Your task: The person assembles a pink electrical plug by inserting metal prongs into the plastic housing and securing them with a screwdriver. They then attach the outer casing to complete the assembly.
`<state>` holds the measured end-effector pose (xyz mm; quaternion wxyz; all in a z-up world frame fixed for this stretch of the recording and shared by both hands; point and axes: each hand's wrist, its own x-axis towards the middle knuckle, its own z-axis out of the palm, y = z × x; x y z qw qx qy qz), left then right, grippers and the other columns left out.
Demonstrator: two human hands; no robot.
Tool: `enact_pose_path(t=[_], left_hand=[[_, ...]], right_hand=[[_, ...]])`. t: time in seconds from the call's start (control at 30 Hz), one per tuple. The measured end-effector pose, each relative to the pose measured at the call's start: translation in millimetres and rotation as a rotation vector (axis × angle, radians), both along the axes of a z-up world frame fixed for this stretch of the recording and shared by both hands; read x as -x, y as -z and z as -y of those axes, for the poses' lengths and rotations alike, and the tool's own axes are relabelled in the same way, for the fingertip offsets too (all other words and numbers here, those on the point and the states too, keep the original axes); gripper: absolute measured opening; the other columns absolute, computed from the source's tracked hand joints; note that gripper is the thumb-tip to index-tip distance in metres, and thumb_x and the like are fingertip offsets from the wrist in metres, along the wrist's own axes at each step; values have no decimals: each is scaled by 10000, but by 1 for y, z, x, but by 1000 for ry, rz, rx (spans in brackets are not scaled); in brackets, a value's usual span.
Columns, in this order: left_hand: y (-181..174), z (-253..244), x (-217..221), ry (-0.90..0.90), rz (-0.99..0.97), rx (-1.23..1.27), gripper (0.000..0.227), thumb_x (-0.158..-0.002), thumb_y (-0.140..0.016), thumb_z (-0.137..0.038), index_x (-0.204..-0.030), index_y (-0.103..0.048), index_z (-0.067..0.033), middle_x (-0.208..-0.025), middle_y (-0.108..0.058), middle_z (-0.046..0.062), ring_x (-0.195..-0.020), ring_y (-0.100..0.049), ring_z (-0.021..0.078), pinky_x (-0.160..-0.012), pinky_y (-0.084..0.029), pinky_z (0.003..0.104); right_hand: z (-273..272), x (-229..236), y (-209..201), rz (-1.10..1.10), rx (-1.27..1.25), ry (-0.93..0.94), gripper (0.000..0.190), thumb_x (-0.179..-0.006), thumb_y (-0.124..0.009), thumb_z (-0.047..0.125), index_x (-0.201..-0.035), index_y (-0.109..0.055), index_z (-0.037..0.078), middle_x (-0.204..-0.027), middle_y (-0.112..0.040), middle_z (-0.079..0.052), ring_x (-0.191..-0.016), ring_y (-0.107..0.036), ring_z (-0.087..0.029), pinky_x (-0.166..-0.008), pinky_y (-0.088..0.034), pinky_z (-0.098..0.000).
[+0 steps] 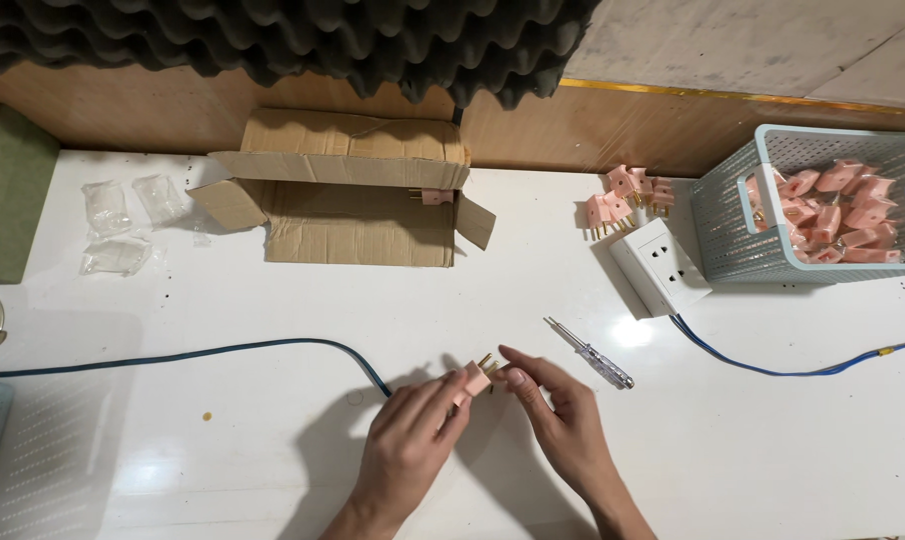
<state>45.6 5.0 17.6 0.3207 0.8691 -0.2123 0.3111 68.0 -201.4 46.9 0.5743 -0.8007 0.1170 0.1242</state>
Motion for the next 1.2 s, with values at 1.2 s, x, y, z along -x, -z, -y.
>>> enact_pose_path(t=[1.2], left_hand=[[-5,12,6,9,-1255,1323,290,-914,-893,-134,-1141,-943,40,-1033,-974,156,-1026,-908,237,-986,-681,351]], right_hand=[[-15,23,33,430,-33,-114,203,-1090,-724,262,-1037,-860,120,-994,-665,-24,-936,-760,-165,-911,-662,-317]])
